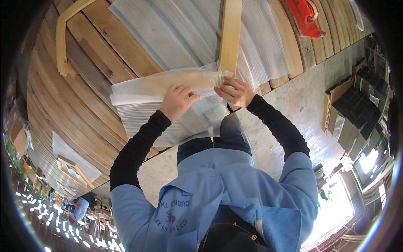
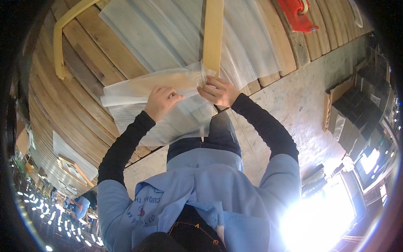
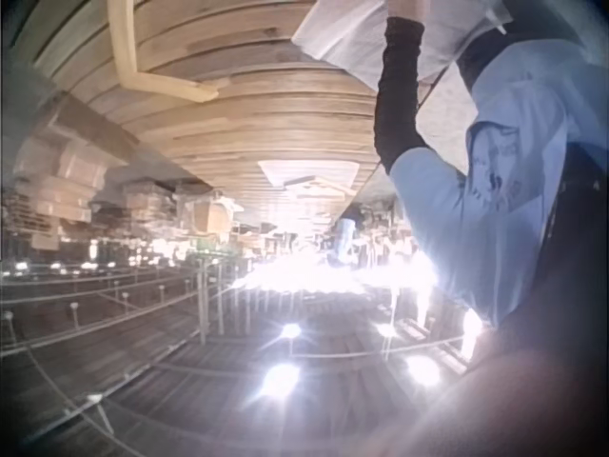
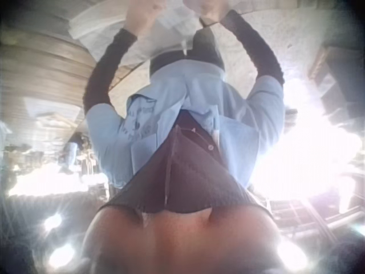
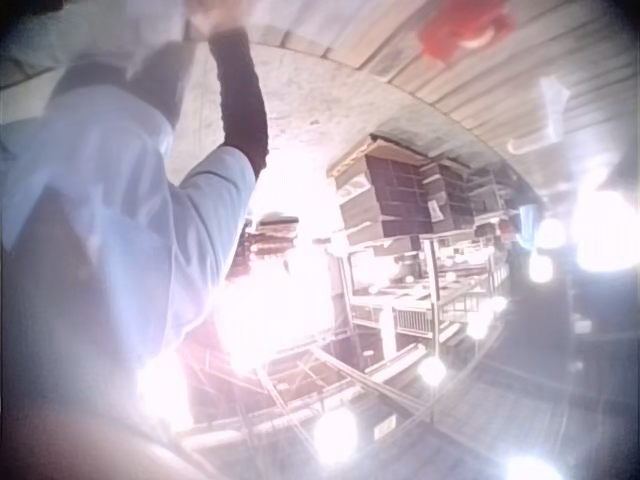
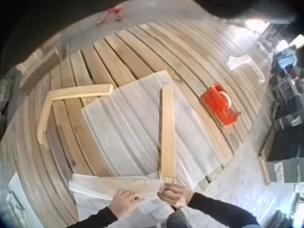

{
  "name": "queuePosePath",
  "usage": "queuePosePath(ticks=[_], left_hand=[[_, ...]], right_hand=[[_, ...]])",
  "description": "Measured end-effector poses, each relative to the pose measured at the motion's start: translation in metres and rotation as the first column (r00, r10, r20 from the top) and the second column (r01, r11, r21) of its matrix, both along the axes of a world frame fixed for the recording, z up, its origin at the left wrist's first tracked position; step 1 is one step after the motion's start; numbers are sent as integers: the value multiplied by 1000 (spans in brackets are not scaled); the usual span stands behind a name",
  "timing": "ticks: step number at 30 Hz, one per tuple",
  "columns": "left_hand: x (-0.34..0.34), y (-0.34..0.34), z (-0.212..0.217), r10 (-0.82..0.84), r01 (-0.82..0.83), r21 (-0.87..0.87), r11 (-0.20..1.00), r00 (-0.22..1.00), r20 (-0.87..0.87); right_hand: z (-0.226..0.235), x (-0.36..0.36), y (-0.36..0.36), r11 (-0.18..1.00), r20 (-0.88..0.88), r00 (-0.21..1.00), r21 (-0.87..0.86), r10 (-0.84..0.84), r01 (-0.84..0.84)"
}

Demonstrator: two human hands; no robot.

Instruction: The person wraps wooden chair leg components in bubble wrap on a wooden workbench. They fold the bubble wrap around each piece, secure it with tape from a red dispenser, and place the wrapped items aside. The process is repeated for multiple chair legs.

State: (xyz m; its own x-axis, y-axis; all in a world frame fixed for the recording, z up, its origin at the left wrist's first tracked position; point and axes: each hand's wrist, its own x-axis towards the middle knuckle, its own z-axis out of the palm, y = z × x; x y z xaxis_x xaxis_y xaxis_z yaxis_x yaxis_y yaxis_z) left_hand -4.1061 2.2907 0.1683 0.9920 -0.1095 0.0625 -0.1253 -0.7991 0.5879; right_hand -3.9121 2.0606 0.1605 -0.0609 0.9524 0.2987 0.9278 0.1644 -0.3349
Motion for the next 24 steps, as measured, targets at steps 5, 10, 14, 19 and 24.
queuePosePath(ticks=[5,10,14,19,24], left_hand=[[6,-15,9,63,-70,58,996,992,113],[44,2,-10,55,-44,135,990,996,-77],[52,-6,-22,38,6,232,973,982,-186],[54,6,-4,-33,57,111,992,977,-209],[20,-3,21,88,-79,56,995,983,-163]], right_hand=[[-37,-22,-31,999,59,997,17,-52,51],[-37,-38,-53,988,113,989,-107,-100,112],[-67,-28,-84,896,-121,888,-32,-443,443],[-33,37,-39,679,200,731,-275,-653,681],[-45,25,-37,553,196,608,-272,-769,788]])
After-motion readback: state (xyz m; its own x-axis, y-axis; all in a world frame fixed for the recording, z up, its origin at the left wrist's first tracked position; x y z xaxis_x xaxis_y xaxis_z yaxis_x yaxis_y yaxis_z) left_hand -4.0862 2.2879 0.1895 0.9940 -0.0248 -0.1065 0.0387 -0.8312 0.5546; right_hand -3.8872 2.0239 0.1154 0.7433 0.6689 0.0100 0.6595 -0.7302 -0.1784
